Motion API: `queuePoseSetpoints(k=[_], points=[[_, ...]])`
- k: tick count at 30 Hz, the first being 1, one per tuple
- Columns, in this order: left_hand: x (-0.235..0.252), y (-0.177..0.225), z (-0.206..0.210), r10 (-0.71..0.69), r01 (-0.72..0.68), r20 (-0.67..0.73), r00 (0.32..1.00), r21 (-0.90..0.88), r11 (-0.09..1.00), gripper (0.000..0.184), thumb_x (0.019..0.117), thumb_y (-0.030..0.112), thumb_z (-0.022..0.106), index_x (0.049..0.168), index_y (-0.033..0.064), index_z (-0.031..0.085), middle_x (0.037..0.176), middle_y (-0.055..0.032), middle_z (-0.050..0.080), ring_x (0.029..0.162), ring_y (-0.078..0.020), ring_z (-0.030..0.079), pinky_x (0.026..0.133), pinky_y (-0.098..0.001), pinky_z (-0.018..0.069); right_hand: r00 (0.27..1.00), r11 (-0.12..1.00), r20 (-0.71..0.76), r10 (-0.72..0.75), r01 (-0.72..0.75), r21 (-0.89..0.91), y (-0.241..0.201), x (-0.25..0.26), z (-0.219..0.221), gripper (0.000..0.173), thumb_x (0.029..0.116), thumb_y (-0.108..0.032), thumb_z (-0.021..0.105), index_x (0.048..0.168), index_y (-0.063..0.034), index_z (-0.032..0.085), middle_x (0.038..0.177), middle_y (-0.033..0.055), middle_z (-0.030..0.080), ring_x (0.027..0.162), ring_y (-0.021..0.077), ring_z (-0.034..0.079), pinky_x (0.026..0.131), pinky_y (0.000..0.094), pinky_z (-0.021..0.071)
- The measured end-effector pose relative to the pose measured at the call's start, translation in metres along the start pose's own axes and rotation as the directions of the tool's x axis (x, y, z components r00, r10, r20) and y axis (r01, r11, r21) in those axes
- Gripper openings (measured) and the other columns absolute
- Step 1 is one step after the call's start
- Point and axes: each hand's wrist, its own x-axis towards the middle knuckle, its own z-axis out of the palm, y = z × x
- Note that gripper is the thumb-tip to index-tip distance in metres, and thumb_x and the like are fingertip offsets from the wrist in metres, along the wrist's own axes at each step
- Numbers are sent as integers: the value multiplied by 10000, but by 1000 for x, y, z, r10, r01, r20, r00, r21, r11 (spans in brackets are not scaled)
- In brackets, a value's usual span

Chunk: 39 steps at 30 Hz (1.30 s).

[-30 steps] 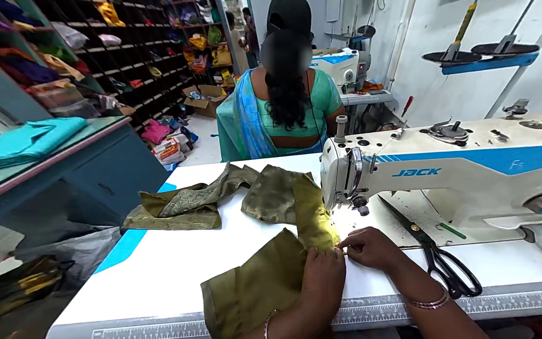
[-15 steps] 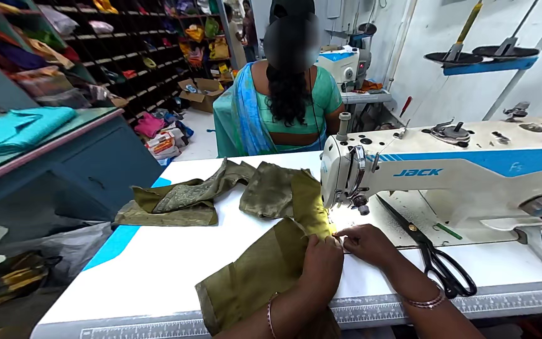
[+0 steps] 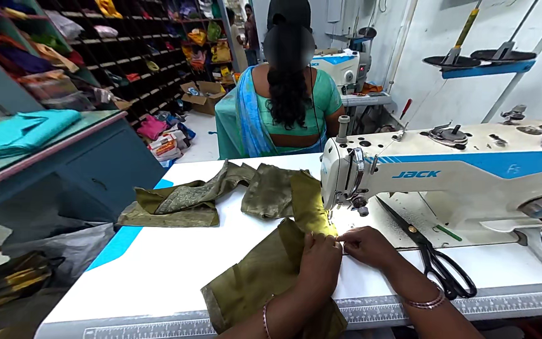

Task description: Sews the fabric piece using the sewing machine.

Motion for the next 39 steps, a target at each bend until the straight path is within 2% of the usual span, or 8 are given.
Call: queuePoseSetpoints(k=[11, 18, 23, 27, 29, 32, 36, 39], points=[[6, 4, 9, 41, -33, -50, 998, 155, 987, 381, 1030, -72, 425, 1376, -27, 578, 1410, -170, 575, 1363, -332, 496, 1200, -565, 240, 991, 991, 50, 122, -119, -56, -9, 4, -4, 256, 959, -92, 607, 1144, -72, 784, 829, 132, 711, 759, 278, 658, 747, 486, 524], [14, -25, -22, 59, -57, -115, 992, 26, 998, 491, 1056, 433, 535, 1164, -10, 717, 1224, -199, 685, 1297, -352, 568, 1237, -589, 153, 976, 979, 90, 197, -191, -70, -13, 7, -6, 284, 974, -110, 593, 1201, -95, 762, 836, 131, 708, 792, 285, 659, 781, 498, 513], [-7, -63, -72, -83, 90, -87, 993, 68, 994, 502, 972, 484, 664, 1083, 0, 732, 1092, -190, 720, 1166, -371, 632, 1214, -633, 164, 978, 978, 76, 195, -188, -90, -12, 8, -5, 309, 975, -109, 579, 1228, -124, 756, 797, 119, 683, 770, 274, 639, 761, 482, 503], [-31, -108, -89, 3, -10, -82, 997, -86, 996, 334, 971, 271, 724, 1223, 52, 723, 1172, -143, 724, 1157, -328, 641, 1155, -634, 264, 963, 969, 107, 248, -245, -43, -10, 10, -6, 345, 991, -110, 587, 1318, -85, 693, 785, 122, 648, 763, 280, 612, 772, 483, 488], [-38, -124, -87, 57, -99, -166, 984, -262, 960, 237, 998, 169, 683, 1169, 9, 721, 1161, -168, 716, 1119, -316, 663, 1054, -554, 448, 920, 928, 156, 359, -369, 42, -21, 9, -11, 414, 1003, -166, 632, 1400, -62, 573, 847, 119, 644, 778, 277, 622, 776, 491, 516], [-39, -136, -74, 61, -187, -279, 958, -454, 871, 183, 1039, 140, 608, 1077, -9, 708, 994, -140, 718, 912, -221, 686, 869, -436, 553, 886, 881, 257, 386, -436, 183, -70, -4, -21, 352, 1010, -261, 657, 1229, 11, 612, 880, 146, 655, 734, 259, 633, 716, 466, 544], [-52, -120, -69, 90, -269, -438, 894, -368, 890, 219, 1058, 228, 583, 1059, 41, 696, 852, -116, 694, 723, -224, 660, 683, -440, 555, 688, 900, 624, 369, -433, -55, -135, -4, -18, 464, 985, -385, 658, 1193, 30, 640, 1103, 257, 655, 1037, 404, 639, 907, 622, 486], [-60, -73, -80, 140, -282, -479, 867, -239, 929, 215, 1045, 213, 606, 1080, 29, 712, 905, -147, 710, 784, -281, 693, 736, -490, 578, 774, 947, 564, 287, -319, -44, -150, 16, 14, 454, 991, -350, 631, 1253, 22, 635, 1274, 251, 631, 1225, 400, 593, 1027, 614, 451]])
